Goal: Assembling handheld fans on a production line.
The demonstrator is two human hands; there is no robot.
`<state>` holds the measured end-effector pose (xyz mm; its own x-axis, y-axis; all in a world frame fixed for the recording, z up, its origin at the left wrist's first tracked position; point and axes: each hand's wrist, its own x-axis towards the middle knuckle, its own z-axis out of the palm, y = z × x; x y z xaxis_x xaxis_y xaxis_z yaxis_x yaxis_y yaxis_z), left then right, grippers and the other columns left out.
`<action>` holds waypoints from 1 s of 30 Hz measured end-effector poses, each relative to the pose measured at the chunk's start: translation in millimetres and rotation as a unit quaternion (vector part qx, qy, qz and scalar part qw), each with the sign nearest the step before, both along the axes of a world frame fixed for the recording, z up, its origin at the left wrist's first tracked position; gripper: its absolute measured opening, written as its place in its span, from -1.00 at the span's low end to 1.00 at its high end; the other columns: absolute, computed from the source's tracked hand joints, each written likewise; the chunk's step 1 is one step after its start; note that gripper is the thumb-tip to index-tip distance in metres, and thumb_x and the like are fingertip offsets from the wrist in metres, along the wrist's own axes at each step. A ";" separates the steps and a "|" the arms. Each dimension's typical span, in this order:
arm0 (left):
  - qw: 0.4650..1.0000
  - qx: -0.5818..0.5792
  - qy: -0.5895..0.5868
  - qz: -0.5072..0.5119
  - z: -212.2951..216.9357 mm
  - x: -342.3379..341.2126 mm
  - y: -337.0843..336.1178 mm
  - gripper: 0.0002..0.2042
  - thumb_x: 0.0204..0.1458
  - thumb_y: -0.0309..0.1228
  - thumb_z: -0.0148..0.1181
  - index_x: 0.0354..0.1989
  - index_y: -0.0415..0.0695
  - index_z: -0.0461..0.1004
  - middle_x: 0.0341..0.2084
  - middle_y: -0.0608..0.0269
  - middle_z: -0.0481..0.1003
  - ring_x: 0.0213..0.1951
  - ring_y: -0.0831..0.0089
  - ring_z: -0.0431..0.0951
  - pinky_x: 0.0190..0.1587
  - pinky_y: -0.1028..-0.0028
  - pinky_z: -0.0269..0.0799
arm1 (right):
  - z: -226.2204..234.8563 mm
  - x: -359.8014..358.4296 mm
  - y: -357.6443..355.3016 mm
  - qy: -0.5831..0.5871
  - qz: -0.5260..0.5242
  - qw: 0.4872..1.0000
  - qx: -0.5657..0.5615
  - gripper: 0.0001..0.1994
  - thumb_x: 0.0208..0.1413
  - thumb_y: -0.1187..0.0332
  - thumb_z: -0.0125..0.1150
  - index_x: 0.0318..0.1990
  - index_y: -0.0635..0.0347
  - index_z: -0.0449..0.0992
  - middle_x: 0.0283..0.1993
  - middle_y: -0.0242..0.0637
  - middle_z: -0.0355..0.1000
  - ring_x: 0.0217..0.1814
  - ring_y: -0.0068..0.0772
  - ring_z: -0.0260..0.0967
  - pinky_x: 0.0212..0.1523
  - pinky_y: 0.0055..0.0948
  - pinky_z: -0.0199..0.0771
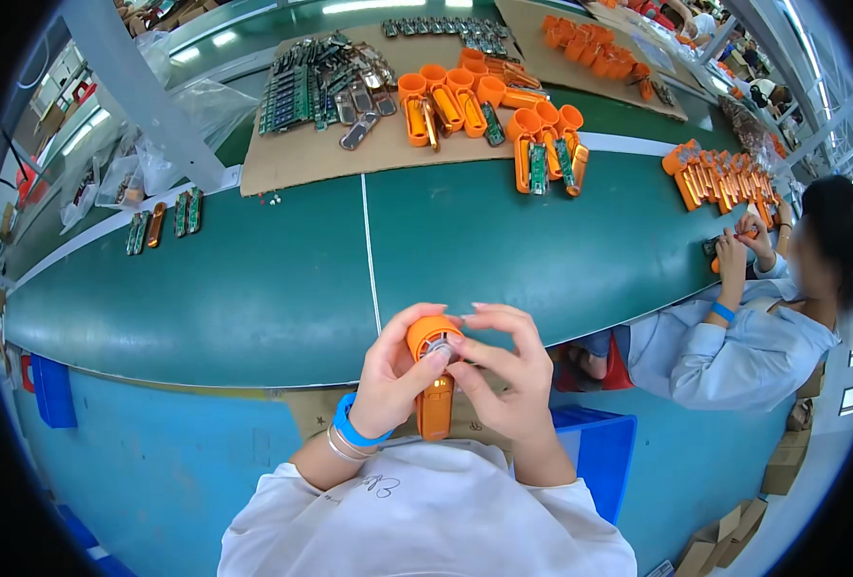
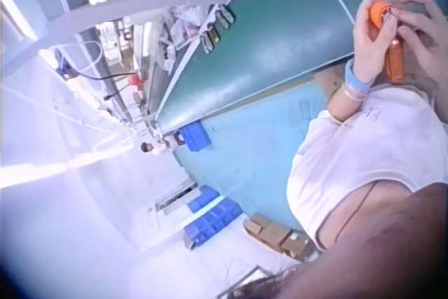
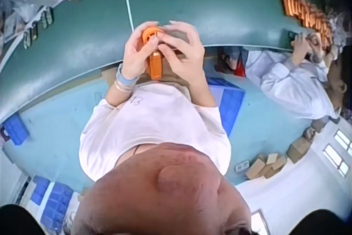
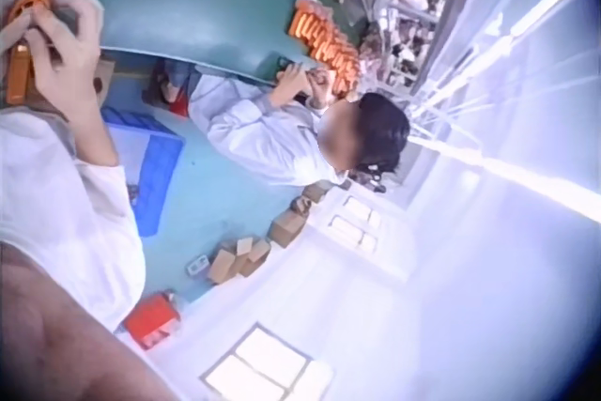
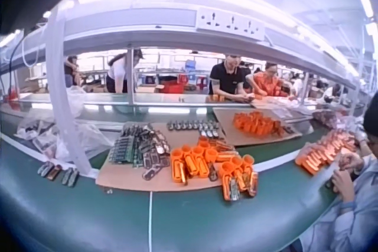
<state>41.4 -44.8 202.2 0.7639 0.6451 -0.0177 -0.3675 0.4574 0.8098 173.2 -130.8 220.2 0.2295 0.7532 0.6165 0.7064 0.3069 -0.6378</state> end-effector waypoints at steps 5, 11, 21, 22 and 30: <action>0.997 0.066 -0.021 -0.039 1.6 -1.4 2.8 -0.54 0.07 -0.51 0.11 0.16 -0.26 0.19 0.03 0.03 0.34 -0.01 0.41 0.39 0.07 0.45 0.31 | -11.8 -2.8 2.6 0.377 0.113 0.918 -0.054 -0.38 -0.03 0.40 0.32 0.21 0.27 0.22 0.11 -0.12 0.26 0.12 -0.25 0.27 0.10 -0.31 0.29; 0.992 0.115 -0.023 -0.039 -1.4 -5.0 -2.7 -0.53 0.06 -0.49 0.13 0.16 -0.28 0.20 -0.02 0.09 0.34 -0.01 0.41 0.38 0.06 0.44 0.29 | -20.1 -8.7 4.5 0.527 0.251 0.807 -0.094 -0.41 0.08 0.36 0.19 0.24 0.36 0.13 0.21 -0.08 0.20 0.18 -0.34 0.22 0.15 -0.36 0.24; 0.997 0.074 0.001 0.013 -5.1 7.5 -12.1 -0.54 0.07 -0.35 0.16 0.11 -0.31 0.25 -0.10 0.18 0.35 -0.08 0.48 0.38 0.00 0.49 0.31 | -41.5 -25.4 2.7 0.512 0.110 0.851 -0.044 -0.40 0.10 0.13 0.17 0.14 0.44 0.23 0.11 -0.10 0.28 0.13 -0.33 0.26 0.14 -0.39 0.26; 0.996 0.087 -0.004 0.002 -8.0 7.5 -10.9 -0.57 0.09 -0.40 0.12 0.12 -0.30 0.24 -0.11 0.18 0.36 -0.08 0.48 0.38 0.00 0.49 0.31 | -43.1 -24.6 3.1 0.509 0.097 0.854 -0.040 -0.40 0.08 0.11 0.19 0.13 0.44 0.24 0.08 -0.12 0.30 0.10 -0.35 0.28 0.11 -0.40 0.28; 0.999 0.015 -0.042 0.018 -21.1 10.4 -3.0 -0.61 0.18 -0.39 0.01 0.15 -0.23 0.19 -0.04 0.17 0.35 -0.02 0.48 0.37 0.06 0.49 0.30 | -35.8 -13.8 18.7 0.504 0.086 0.854 -0.095 -0.45 0.06 0.26 0.19 0.14 0.41 0.24 0.05 -0.16 0.31 0.07 -0.36 0.29 0.06 -0.39 0.34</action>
